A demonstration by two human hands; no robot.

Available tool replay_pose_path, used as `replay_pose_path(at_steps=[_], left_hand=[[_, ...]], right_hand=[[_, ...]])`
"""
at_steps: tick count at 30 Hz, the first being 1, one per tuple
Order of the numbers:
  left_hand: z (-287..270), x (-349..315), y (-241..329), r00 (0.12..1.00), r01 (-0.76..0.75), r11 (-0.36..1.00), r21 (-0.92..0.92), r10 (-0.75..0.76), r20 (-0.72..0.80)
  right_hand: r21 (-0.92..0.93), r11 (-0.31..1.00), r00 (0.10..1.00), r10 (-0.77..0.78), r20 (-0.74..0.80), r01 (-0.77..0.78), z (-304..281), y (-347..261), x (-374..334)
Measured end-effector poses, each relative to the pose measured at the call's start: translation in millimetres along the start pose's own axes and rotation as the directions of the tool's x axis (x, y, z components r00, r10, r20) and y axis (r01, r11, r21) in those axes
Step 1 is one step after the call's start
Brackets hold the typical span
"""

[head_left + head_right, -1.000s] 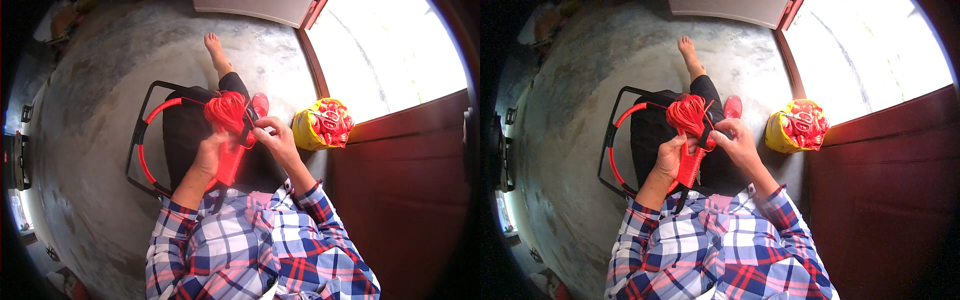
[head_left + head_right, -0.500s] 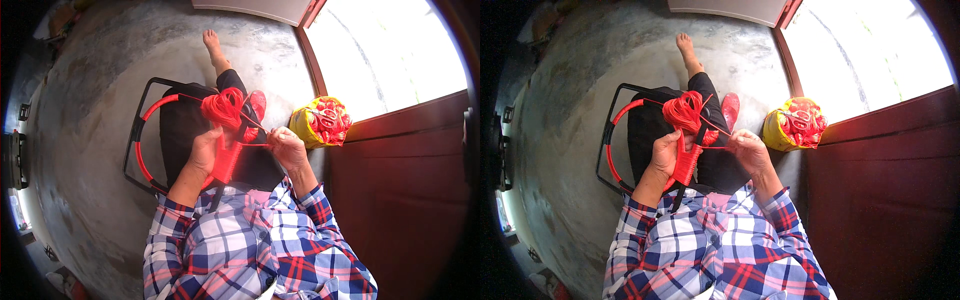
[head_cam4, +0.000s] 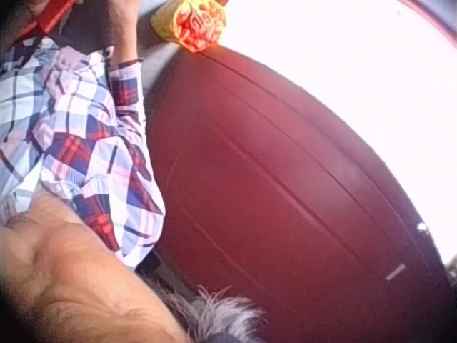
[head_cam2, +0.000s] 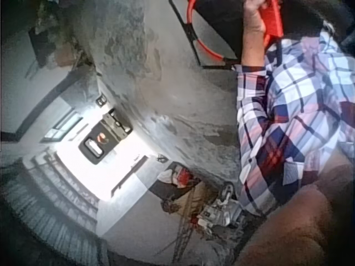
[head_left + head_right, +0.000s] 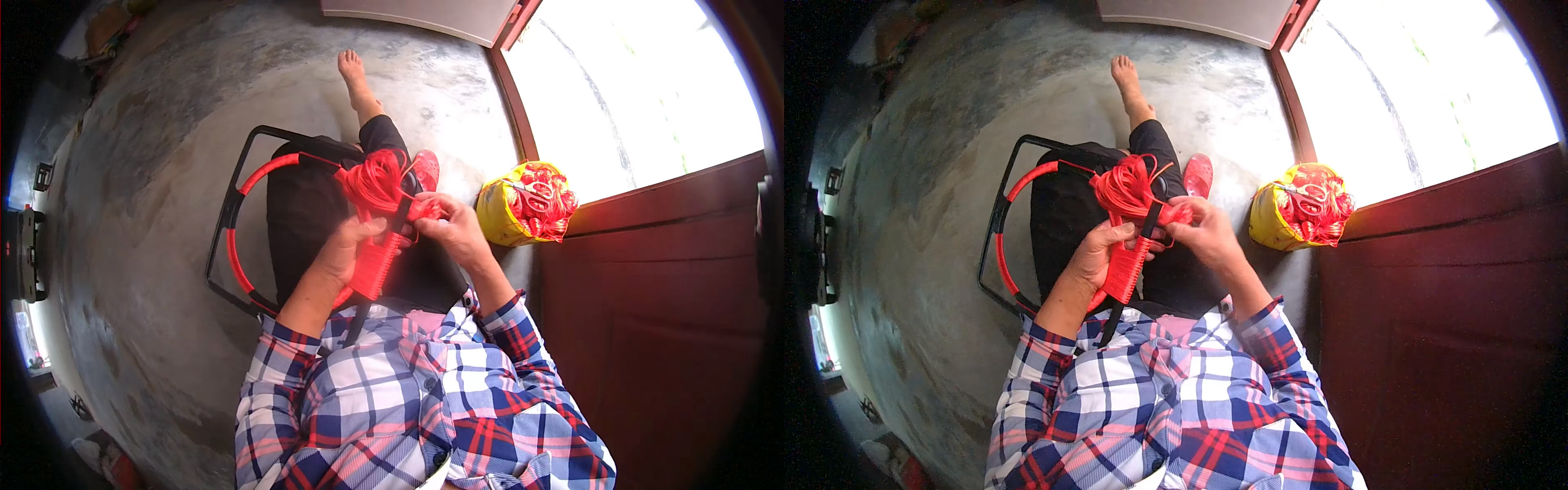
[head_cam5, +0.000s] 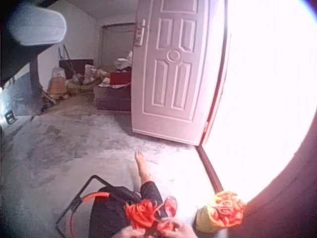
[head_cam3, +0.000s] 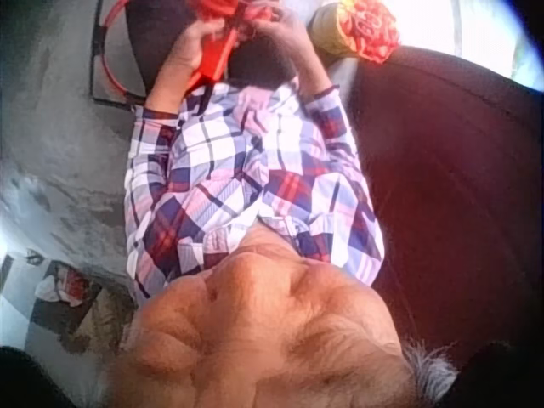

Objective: Wrapping a red cord around a circular hoop frame.

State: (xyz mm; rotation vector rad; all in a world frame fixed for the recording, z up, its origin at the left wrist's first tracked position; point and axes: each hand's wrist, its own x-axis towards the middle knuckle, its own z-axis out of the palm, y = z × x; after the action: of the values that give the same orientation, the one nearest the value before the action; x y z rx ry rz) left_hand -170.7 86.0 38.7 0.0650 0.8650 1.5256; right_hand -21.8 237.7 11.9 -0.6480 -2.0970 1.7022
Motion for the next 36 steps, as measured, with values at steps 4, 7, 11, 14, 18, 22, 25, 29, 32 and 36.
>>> replay_pose_path(at_steps=[4, 7, 11, 14, 18, 22, 25, 29, 32, 36], left_hand=[[2.7, -1.2, 4.9, 0.981, 0.193, 0.968, 0.160, -0.188, -0.044], [-1.0, -2.6, 3.9, 0.981, 0.194, 0.959, 0.207, -0.189, -0.046], [-4.3, 1.3, 2.3, 0.988, 0.148, 0.958, 0.247, -0.136, -0.067], [-6.4, -1.2, 6.7, 0.986, 0.154, 0.959, 0.236, -0.132, -0.105], [-7.9, -3.3, 8.0, 0.983, 0.143, 0.966, 0.213, -0.114, -0.144], [-0.4, -2.8, 11.0, 0.980, 0.172, 0.959, 0.227, -0.143, -0.138], [0.2, -3.2, 9.2, 0.975, 0.181, 0.958, 0.223, -0.145, -0.168], [-3.7, -2.5, 6.5, 0.979, 0.165, 0.965, 0.206, -0.135, -0.152], [-1.6, -1.8, 6.4, 0.978, 0.174, 0.960, 0.221, -0.142, -0.153], [1.6, 2.4, 8.0, 0.978, 0.177, 0.972, 0.157, -0.155, -0.142]], right_hand=[[0.623, 0.712, 0.930, 0.362, 0.071, -0.325, -19.2, 5.8, -5.9], [0.812, 0.550, 0.961, 0.271, 0.048, -0.195, -19.5, -8.0, -16.8], [0.866, 0.496, 0.998, 0.037, 0.047, -0.059, -45.3, -5.5, -38.4], [0.940, 0.341, 0.965, -0.246, 0.097, -0.007, -60.2, -18.6, -48.2], [0.985, 0.171, 0.986, -0.168, -0.008, 0.037, -81.8, -29.7, -51.3], [0.892, 0.440, 0.967, 0.256, -0.012, -0.106, -56.7, -34.0, -48.6], [0.682, 0.664, 0.943, 0.306, 0.128, -0.307, -6.0, -32.0, -32.3], [0.569, 0.759, 0.948, 0.264, 0.177, -0.317, 12.7, -26.4, -29.2], [0.616, 0.724, 0.950, 0.265, 0.166, -0.310, -3.3, -35.6, -34.8], [0.641, 0.676, 0.931, 0.278, 0.235, -0.363, 1.5, -43.1, -50.0]])
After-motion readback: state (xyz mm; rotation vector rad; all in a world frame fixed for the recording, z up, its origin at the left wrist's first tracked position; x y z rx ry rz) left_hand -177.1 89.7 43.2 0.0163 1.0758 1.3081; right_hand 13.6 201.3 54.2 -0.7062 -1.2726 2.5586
